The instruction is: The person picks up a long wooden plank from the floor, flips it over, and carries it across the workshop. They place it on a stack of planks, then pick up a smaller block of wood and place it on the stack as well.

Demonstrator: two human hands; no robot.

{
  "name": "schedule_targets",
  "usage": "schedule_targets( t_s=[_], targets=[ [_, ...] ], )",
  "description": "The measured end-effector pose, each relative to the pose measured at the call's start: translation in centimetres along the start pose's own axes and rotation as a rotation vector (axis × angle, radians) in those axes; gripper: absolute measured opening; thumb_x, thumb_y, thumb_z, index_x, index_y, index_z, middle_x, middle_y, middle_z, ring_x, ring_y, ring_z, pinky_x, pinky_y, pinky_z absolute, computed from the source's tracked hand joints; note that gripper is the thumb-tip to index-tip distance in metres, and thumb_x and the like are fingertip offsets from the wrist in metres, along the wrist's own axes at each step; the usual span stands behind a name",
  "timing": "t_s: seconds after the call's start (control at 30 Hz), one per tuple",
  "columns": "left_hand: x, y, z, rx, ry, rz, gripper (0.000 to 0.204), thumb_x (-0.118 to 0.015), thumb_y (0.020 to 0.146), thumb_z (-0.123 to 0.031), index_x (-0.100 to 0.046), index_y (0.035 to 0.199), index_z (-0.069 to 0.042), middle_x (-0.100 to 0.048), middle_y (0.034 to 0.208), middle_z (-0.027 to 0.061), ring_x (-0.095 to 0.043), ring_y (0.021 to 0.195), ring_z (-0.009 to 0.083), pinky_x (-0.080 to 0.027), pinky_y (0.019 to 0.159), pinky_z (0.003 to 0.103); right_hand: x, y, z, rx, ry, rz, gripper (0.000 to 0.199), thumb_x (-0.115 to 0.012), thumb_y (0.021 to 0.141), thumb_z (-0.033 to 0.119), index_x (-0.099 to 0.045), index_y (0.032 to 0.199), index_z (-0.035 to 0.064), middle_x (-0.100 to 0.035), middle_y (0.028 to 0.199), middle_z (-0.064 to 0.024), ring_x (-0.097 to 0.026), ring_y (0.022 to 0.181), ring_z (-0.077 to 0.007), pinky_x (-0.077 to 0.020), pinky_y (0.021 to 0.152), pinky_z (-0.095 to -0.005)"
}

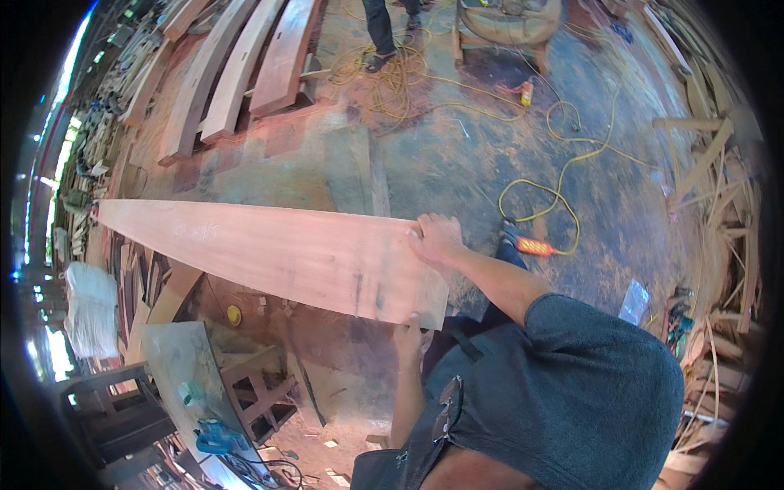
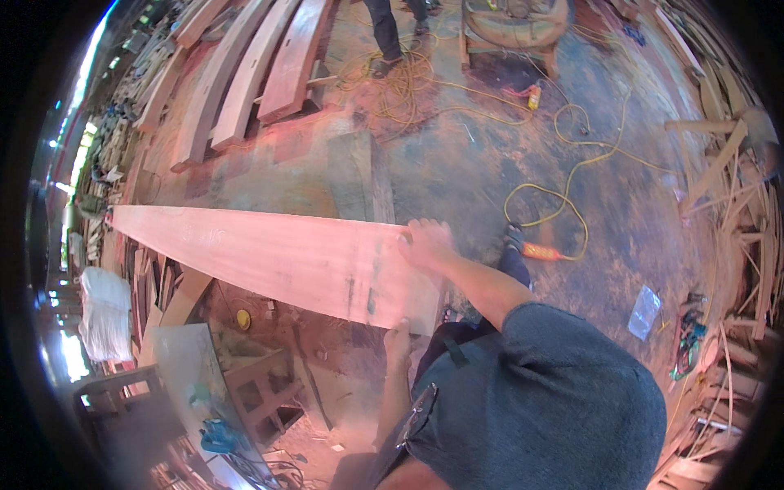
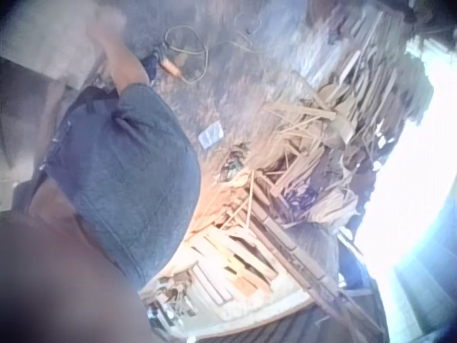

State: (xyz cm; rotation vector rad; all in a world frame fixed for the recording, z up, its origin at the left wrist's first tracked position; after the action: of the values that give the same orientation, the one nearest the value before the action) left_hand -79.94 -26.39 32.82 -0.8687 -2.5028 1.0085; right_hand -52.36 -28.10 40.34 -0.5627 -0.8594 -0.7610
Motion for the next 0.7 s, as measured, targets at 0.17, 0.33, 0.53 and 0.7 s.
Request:
schedule_targets(
  t_s=[0.17,0.33,0.53,0.7],
  targets=[
    [0.0,-0.4,-0.5,-0.042,0.054,-0.057,0.036,-0.059,0.097,-0.028,-0.07,0.096,0.006,-0.068,0.085,0.0107,-0.065,0.075,0.0172,-0.055,0.065,0.033,-0.4,0.4,-0.2,-0.011,-0.022,0.007,0.039,-0.055,0.088,0.043,-0.068,0.104,0.0106,-0.067,0.107,-0.0132,-0.061,0.107,-0.0326,-0.0429,0.092,-0.05],
    [-0.1,-0.3,0.3,-0.029,0.226,-0.168,0.042,-0.06,0.093,-0.034,-0.07,0.097,0.007,-0.07,0.085,0.0133,-0.067,0.08,0.0196,-0.053,0.072,0.035,0.4,0.5,0.5,0.099,-0.027,-0.079,0.033,-0.06,0.085,0.043,-0.068,0.092,0.0114,-0.069,0.096,-0.0132,-0.066,0.093,-0.0314,-0.0501,0.081,-0.0483],
    [-0.4,-0.4,0.4,0.025,0.211,-0.24,0.045,-0.06,0.09,-0.041,-0.069,0.084,0.003,-0.068,0.073,0.0129,-0.067,0.068,0.0203,-0.052,0.067,0.037,-0.5,0.5,0.5,0.055,-0.111,0.04,0.039,-0.053,0.09,0.042,-0.062,0.103,0.0069,-0.066,0.104,-0.0147,-0.061,0.103,-0.0349,-0.0438,0.088,-0.0541],
    [-1.1,-2.5,-1.1,0.061,0.149,-0.299,0.048,-0.062,0.091,-0.042,-0.071,0.096,0.006,-0.07,0.079,0.0133,-0.068,0.069,0.0192,-0.053,0.064,0.034,-0.4,0.4,0.2,0.077,-0.099,0.045,0.038,-0.052,0.091,0.042,-0.061,0.103,0.0064,-0.066,0.105,-0.0158,-0.061,0.103,-0.0353,-0.0438,0.088,-0.0537]
  ],
)
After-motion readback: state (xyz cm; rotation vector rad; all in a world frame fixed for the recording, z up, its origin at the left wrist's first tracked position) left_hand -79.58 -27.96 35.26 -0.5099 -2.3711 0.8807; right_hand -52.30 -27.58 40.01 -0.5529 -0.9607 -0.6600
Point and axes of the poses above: each hand's wrist, its own y-axis towards the middle knuckle, its own x-axis out of the back of the hand, z = x × y, the point moved 6 cm from there along y, towards the middle knuckle
